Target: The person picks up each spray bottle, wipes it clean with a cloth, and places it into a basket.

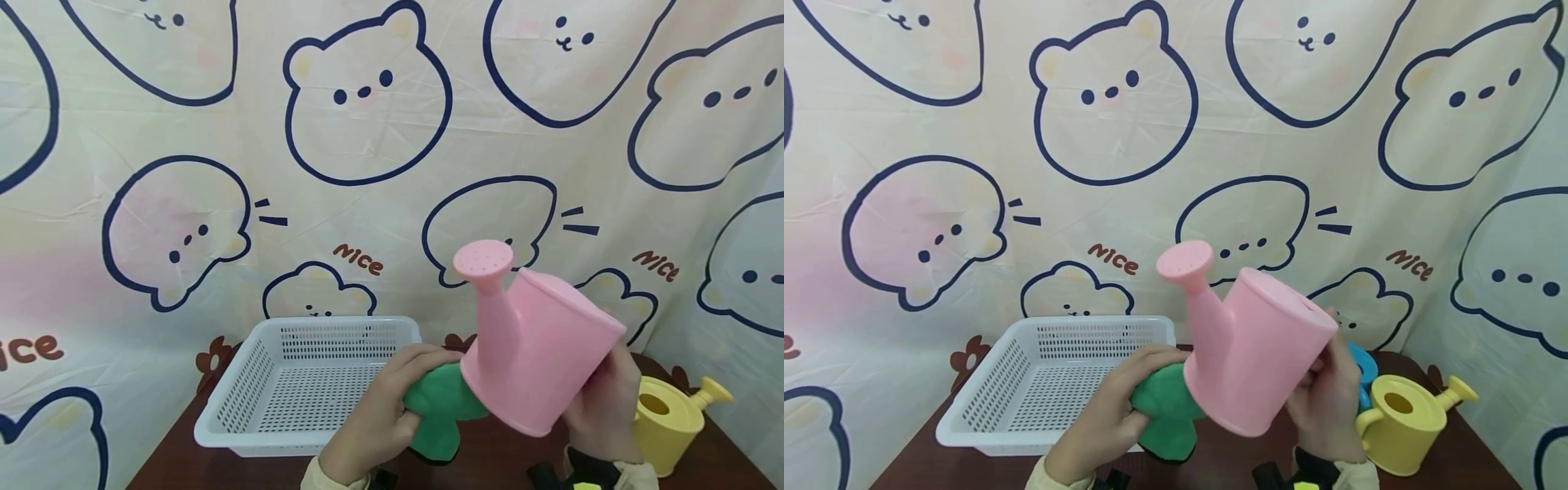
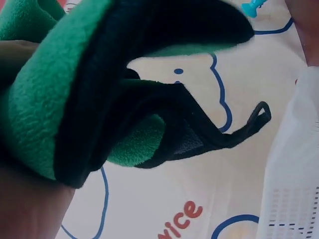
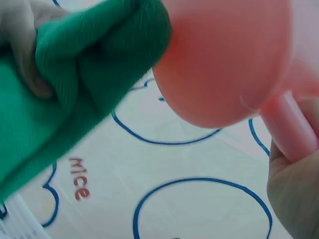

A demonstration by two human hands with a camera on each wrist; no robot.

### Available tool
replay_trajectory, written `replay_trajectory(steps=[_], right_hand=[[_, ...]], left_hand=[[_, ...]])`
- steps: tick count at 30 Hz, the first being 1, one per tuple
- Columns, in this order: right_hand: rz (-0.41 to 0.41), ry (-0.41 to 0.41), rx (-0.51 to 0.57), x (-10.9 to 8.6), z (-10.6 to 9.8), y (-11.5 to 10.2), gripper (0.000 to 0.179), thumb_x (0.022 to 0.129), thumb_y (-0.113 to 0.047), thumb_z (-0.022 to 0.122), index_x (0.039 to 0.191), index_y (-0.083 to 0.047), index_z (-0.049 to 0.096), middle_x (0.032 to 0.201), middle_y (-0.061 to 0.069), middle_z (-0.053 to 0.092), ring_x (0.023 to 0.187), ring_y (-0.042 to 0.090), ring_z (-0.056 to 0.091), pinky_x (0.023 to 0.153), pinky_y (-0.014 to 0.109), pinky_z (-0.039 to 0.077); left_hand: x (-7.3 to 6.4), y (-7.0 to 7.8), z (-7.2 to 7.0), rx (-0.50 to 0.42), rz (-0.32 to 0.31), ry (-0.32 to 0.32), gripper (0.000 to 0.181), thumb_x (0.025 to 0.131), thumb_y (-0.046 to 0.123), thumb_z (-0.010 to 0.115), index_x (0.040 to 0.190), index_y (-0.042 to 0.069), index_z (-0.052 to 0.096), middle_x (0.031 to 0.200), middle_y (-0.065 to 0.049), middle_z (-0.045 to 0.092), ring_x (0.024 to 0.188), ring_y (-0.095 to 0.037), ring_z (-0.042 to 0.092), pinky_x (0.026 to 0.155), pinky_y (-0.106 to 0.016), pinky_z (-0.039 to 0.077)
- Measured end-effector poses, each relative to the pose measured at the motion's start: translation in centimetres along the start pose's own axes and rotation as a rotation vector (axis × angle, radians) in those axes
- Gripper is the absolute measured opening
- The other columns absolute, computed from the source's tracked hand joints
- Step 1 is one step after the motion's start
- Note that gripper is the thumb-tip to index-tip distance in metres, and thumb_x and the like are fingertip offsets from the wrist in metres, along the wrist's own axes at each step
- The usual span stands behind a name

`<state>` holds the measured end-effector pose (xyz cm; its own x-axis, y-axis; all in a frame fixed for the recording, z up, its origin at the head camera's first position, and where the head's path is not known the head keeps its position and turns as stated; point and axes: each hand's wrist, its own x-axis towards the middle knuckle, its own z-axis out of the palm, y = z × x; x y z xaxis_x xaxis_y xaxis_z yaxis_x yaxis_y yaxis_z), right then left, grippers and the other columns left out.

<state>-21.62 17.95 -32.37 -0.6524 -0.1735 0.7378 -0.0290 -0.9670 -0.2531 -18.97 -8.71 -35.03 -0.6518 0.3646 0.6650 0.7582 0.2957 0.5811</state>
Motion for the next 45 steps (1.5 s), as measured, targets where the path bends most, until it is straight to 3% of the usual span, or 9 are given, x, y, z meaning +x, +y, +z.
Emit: replay_trajectory(steps=[4, 6, 12, 18, 22, 31, 37, 41, 45], right_hand=[[0.017, 0.006, -0.053, 0.6, 0.2, -0.2, 0.059, 0.116, -0.033, 0.020, 0.103, 0.006, 0.062, 0.071, 0.010, 0.045, 0.053, 0.022, 0.036, 0.047, 0.025, 0.017], [0.029, 0.013, -0.046, 0.8, 0.0, -0.2, 0.057, 0.116, -0.032, 0.020, 0.093, 0.004, 0.059, 0.071, 0.006, 0.036, 0.053, 0.018, 0.026, 0.048, 0.024, 0.010], [0.051, 0.033, -0.197, 1.0, -0.5, 0.4, 0.050, 0.116, -0.033, 0.020, 0.082, -0.005, 0.043, 0.069, 0.003, 0.030, 0.052, 0.019, 0.024, 0.050, 0.029, 0.010], [0.128, 0.172, -0.682, 1.5, 0.7, 3.3, 0.048, 0.116, -0.039, 0.023, 0.079, -0.016, 0.041, 0.069, -0.001, 0.033, 0.059, 0.019, 0.028, 0.057, 0.034, 0.020], [0.226, 0.267, -0.854, 1.4, 1.3, 6.1, 0.044, 0.116, -0.041, 0.029, 0.081, -0.018, 0.046, 0.073, -0.003, 0.039, 0.067, 0.017, 0.038, 0.064, 0.032, 0.036], [0.482, 0.389, -0.986, 0.0, 0.3, 13.9, 0.039, 0.112, -0.034, 0.048, 0.087, -0.005, 0.053, 0.086, 0.005, 0.054, 0.085, 0.021, 0.057, 0.083, 0.029, 0.053], [0.708, 0.341, -1.127, -1.2, -1.4, 16.5, 0.046, 0.111, -0.036, 0.051, 0.097, 0.006, 0.065, 0.106, 0.009, 0.068, 0.102, 0.019, 0.063, 0.097, 0.034, 0.057], [0.783, 0.293, -1.221, -1.8, -2.5, 17.3, 0.039, 0.107, -0.030, 0.060, 0.098, 0.006, 0.073, 0.099, 0.008, 0.071, 0.101, 0.018, 0.057, 0.084, 0.032, 0.055], [0.781, 0.216, -1.410, -2.0, -2.9, 17.5, 0.036, 0.104, -0.030, 0.065, 0.084, -0.001, 0.072, 0.071, -0.002, 0.054, 0.082, 0.013, 0.053, 0.065, 0.024, 0.045]], left_hand=[[0.0, -0.2, -0.6, 0.065, 0.034, 0.108, 0.099, 0.067, -0.026, 0.056, 0.152, 0.024, 0.054, 0.146, -0.001, 0.063, 0.121, -0.019, 0.064, 0.101, -0.043, 0.059], [-0.1, -0.2, -1.0, 0.104, 0.011, 0.197, 0.099, 0.070, -0.026, 0.059, 0.156, 0.021, 0.047, 0.146, -0.004, 0.063, 0.120, -0.019, 0.065, 0.100, -0.047, 0.059], [-0.5, 0.5, -2.7, 0.048, -0.166, 0.562, 0.085, 0.085, -0.017, 0.068, 0.158, 0.007, 0.030, 0.140, -0.015, 0.059, 0.121, -0.023, 0.060, 0.105, -0.055, 0.051], [-0.8, 1.2, -4.5, 0.053, -0.098, 0.946, 0.077, 0.092, -0.011, 0.067, 0.157, 0.007, 0.029, 0.143, -0.003, 0.049, 0.126, -0.018, 0.052, 0.109, -0.031, 0.041], [-0.8, 1.7, -5.3, 0.028, -0.102, 1.112, 0.075, 0.093, -0.007, 0.068, 0.155, 0.010, 0.030, 0.146, 0.002, 0.045, 0.132, -0.023, 0.048, 0.113, -0.037, 0.040], [-0.7, 1.8, -5.8, 0.049, -0.145, 1.278, 0.075, 0.090, -0.004, 0.073, 0.153, 0.009, 0.037, 0.144, 0.001, 0.051, 0.131, -0.025, 0.051, 0.111, -0.041, 0.044], [-0.7, 1.8, -6.0, 0.030, -0.162, 1.309, 0.075, 0.089, -0.003, 0.075, 0.153, 0.010, 0.038, 0.145, 0.002, 0.050, 0.134, -0.024, 0.049, 0.113, -0.042, 0.043], [-0.8, 1.7, -6.2, 0.040, -0.159, 1.313, 0.075, 0.089, -0.003, 0.076, 0.153, 0.008, 0.038, 0.145, 0.000, 0.051, 0.133, -0.024, 0.049, 0.113, -0.041, 0.043], [-0.9, 1.6, -6.3, 0.031, -0.153, 1.315, 0.077, 0.089, -0.003, 0.076, 0.154, 0.008, 0.037, 0.146, -0.002, 0.051, 0.133, -0.025, 0.050, 0.112, -0.041, 0.044]])
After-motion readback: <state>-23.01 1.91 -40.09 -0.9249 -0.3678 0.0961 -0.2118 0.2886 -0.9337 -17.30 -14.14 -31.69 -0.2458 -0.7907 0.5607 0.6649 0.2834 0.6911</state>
